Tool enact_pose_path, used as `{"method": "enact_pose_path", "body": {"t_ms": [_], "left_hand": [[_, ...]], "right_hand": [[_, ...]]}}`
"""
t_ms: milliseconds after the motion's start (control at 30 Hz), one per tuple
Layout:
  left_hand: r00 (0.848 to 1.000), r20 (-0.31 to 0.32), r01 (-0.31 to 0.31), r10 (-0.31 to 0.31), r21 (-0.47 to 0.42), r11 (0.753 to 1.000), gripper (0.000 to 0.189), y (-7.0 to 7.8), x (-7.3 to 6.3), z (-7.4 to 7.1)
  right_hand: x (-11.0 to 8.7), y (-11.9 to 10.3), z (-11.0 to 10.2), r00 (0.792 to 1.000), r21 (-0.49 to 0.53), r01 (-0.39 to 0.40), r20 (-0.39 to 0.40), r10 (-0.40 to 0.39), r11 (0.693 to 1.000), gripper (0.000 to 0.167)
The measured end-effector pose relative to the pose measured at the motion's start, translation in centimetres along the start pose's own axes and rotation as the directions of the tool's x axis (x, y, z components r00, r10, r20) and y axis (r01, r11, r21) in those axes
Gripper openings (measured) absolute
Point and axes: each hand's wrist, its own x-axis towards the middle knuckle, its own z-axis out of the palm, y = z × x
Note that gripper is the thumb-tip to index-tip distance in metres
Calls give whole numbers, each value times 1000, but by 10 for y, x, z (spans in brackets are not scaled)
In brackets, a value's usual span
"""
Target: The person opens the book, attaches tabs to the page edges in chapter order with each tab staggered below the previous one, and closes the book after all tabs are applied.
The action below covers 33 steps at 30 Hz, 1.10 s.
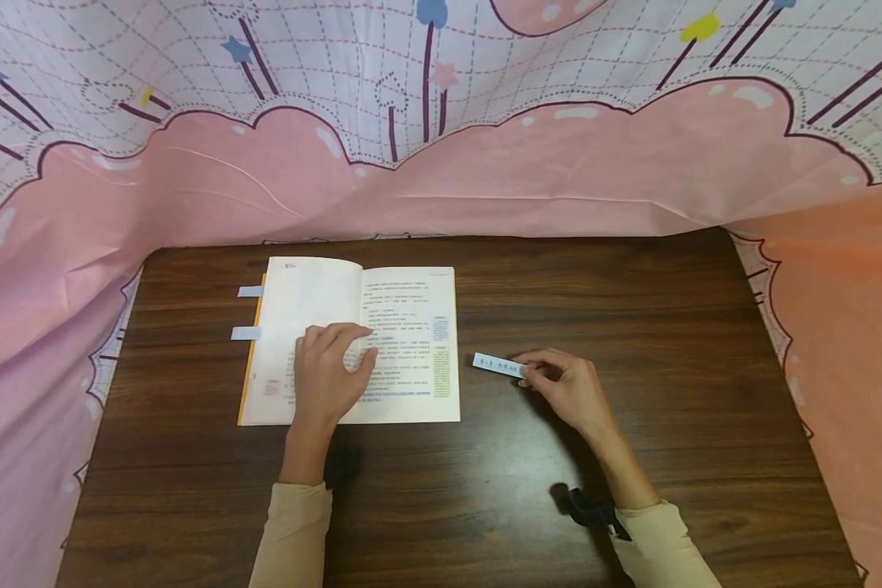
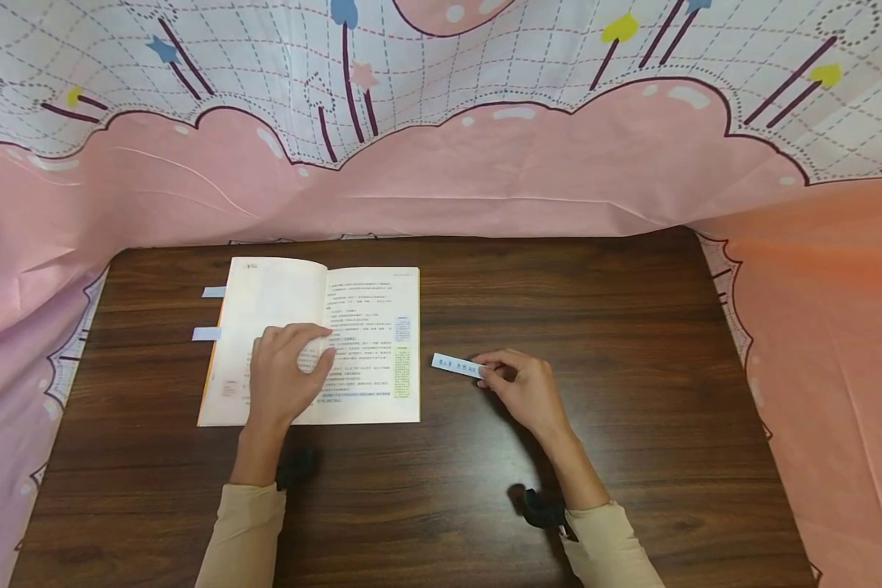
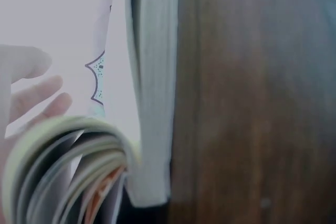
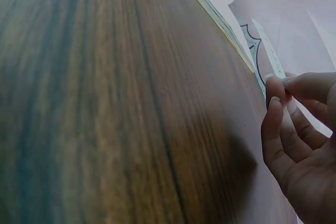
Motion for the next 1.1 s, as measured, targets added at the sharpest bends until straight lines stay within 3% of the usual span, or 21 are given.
{"method": "enact_pose_path", "body": {"t_ms": [233,533,833,1000,1100], "left_hand": [[1000,-8,-25,25,11,1000,28,0,1,-2],[999,37,1,-5,88,996,32,2,3,-4],[991,127,35,-49,108,994,31,9,-1,0],[992,121,32,-45,112,993,30,11,-2,0],[992,118,27,-39,105,994,31,13,-2,1]], "right_hand": [[4,-2,4,1000,41,-4,-2,4,999,17],[17,-8,7,999,90,-33,26,30,995,15],[23,-23,11,996,115,-63,62,56,991,14],[21,-44,8,995,106,-67,74,59,992,14],[20,-39,10,995,121,-77,80,67,990,14]]}}
